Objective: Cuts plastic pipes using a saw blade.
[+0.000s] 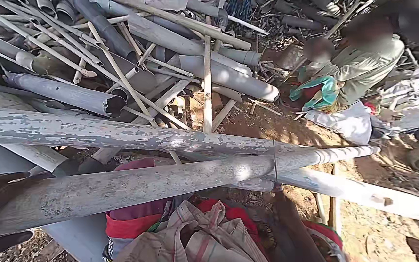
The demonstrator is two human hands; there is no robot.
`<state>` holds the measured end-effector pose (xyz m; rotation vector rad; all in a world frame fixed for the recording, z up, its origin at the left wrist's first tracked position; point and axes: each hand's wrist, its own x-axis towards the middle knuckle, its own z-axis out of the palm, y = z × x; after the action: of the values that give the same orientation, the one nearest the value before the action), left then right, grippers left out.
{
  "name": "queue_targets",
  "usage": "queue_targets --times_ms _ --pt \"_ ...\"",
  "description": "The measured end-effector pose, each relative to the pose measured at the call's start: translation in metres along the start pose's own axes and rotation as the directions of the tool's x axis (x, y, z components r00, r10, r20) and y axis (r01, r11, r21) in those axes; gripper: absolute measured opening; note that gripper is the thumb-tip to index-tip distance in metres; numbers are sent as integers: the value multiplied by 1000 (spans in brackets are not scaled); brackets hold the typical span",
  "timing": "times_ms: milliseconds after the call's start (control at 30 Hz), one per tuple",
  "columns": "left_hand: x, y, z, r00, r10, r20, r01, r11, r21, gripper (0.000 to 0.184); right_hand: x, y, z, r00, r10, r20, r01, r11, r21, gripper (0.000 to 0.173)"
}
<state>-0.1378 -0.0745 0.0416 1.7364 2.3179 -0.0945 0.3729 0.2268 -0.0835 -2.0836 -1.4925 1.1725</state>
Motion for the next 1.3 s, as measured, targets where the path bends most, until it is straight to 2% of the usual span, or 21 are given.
queue_targets --times_ms 67,133,167,233,267,333,400,467,533,600,667,700,767,833,867,933,967,1033,1133,1200,1300 --pt "19 44 12 989 121 -81 -125 991 -42 96 -10 -5 17 994 -101 52 104 993 -57 56" --pt "51 89 28 952 225 -209 -217 974 61 91 -44 -20 44 934 -324 151 341 934 -109 51" --pt "67 109 30 952 240 -189 -230 970 75 91 -62 -27 55 892 -404 203 434 891 -130 51" --pt "95 143 16 983 163 82 -164 986 4 97 -82 -34 63 816 -479 324 544 825 -151 54" --pt "108 154 8 966 109 233 -110 994 -8 102 -84 -34 60 803 -476 359 560 809 -180 55" --pt "123 171 2 928 82 362 -95 995 17 105 -75 -30 48 815 -456 358 554 793 -252 58" --pt "117 185 15 963 133 233 -154 985 76 100 -63 -18 37 843 -410 348 496 843 -209 59" --pt "102 200 42 969 240 -60 -227 960 164 95 -47 -2 27 901 -343 266 391 908 -152 56" --pt "92 209 70 880 351 -320 -262 921 289 91 -25 18 12 956 -273 105 285 950 -130 57" --pt "91 214 91 783 409 -468 -246 896 371 83 -13 26 -1 982 -185 42 189 968 -163 58" --pt "91 216 95 770 414 -485 -250 896 366 81 -27 20 1 973 -211 93 227 950 -216 58" --pt "91 216 94 773 418 -478 -262 895 360 81 -40 13 7 950 -268 158 301 922 -243 58" --pt "92 216 94 773 426 -470 -275 892 358 81 -70 -7 19 852 -398 339 498 817 -291 61" --pt "91 217 94 774 427 -467 -274 892 361 83 -93 -25 29 770 -397 500 592 737 -326 57" --pt "91 217 94 771 428 -471 -270 890 367 83 -98 -31 31 766 -384 515 600 716 -358 56" --pt "90 217 93 775 423 -470 -273 894 355 83 -85 -24 26 817 -430 383 568 714 -410 58" --pt "89 218 93 777 422 -467 -282 897 340 83 -69 -18 18 868 -402 293 496 737 -459 60" --pt "89 218 91 779 421 -465 -294 900 322 84 -29 -10 -12 961 -245 131 277 799 -533 60" --pt "91 219 90 768 430 -474 -302 897 324 84 5 -5 -47 997 -69 35 77 832 -549 65" --pt "92 220 90 766 427 -480 -294 897 329 84 -6 -18 -37 995 -60 77 92 841 -534 63" --pt "90 221 90 774 414 -479 -281 903 326 87 -56 -41 6 935 -221 276 336 802 -494 55"
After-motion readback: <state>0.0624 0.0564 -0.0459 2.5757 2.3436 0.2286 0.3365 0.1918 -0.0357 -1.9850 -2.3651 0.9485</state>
